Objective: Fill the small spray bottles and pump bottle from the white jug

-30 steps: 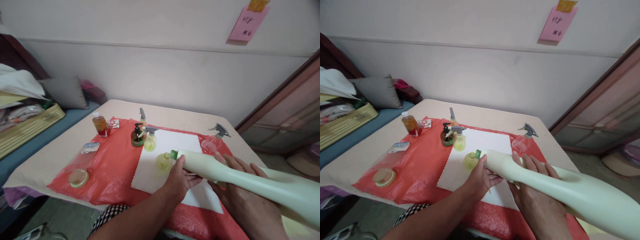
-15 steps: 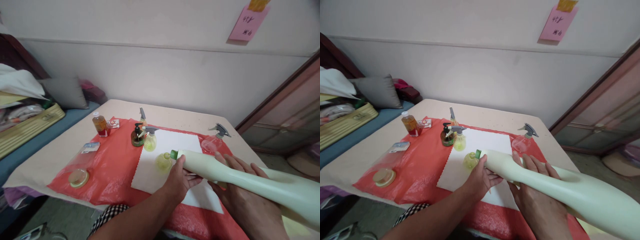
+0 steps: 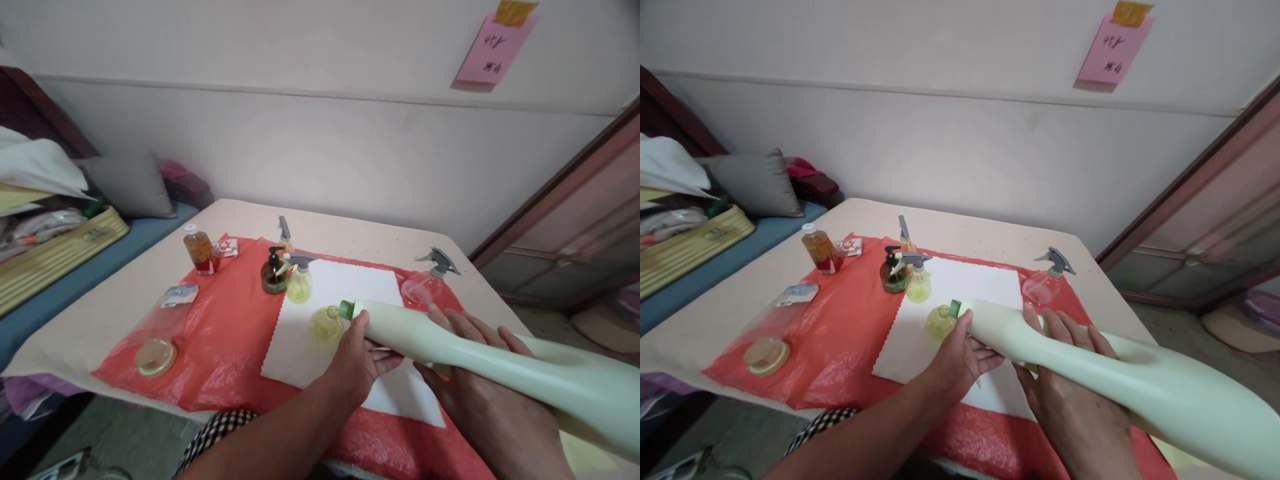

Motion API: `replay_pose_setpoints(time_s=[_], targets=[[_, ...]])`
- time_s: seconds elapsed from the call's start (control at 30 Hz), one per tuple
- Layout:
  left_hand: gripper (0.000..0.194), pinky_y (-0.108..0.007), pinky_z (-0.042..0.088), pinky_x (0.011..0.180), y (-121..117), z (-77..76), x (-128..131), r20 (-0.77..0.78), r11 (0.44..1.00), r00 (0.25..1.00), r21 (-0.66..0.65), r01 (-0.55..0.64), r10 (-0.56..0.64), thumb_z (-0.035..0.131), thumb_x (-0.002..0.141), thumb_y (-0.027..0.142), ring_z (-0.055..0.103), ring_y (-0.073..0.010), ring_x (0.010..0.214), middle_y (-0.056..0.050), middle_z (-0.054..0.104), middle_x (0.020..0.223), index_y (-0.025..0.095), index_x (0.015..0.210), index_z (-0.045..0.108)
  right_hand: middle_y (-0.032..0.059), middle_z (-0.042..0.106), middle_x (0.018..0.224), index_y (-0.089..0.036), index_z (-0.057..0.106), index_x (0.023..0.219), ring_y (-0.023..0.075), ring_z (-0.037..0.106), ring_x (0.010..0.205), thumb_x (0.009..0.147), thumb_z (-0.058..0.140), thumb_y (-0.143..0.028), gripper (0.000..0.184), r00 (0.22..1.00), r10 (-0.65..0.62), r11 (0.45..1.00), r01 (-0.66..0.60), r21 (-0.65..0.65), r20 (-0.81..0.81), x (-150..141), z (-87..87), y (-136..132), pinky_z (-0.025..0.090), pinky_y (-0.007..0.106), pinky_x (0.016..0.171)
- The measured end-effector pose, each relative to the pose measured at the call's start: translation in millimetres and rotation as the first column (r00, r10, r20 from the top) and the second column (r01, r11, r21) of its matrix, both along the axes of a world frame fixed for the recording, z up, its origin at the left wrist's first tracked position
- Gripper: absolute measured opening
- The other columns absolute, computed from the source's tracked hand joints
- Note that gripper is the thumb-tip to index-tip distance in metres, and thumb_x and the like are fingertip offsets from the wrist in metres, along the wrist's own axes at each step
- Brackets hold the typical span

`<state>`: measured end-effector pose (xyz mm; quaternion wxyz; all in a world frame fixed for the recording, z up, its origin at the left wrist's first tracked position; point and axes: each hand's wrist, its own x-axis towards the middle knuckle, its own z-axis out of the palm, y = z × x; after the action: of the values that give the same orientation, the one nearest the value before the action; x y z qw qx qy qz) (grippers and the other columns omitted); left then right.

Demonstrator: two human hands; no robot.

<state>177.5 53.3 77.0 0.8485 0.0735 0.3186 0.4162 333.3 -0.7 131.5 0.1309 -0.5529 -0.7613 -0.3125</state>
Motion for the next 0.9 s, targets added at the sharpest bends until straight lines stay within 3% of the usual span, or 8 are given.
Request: replay_pose_setpoints(time_s=[0.9], targets=[[0.058,-0.041,0.057,0.091,0.2,-0.1,1.4,-0.011,1.0,1.0,-0.014,-0.011,0.011,0.046,0.098,0.052,0.071,-0.0253,0.091,-0.019,0.065,0.116,0.008,0.134,0.053,0.0228,0.062,0.134,-0.01,0.042,0.149,0.0408,0.06,0.122,0.094,0.059,-0.032,0.062,1.0,0.016,1.0,-0.016,0.025,0.009,-1.3,1.5,0.0,0.041,0.058,0.107]])
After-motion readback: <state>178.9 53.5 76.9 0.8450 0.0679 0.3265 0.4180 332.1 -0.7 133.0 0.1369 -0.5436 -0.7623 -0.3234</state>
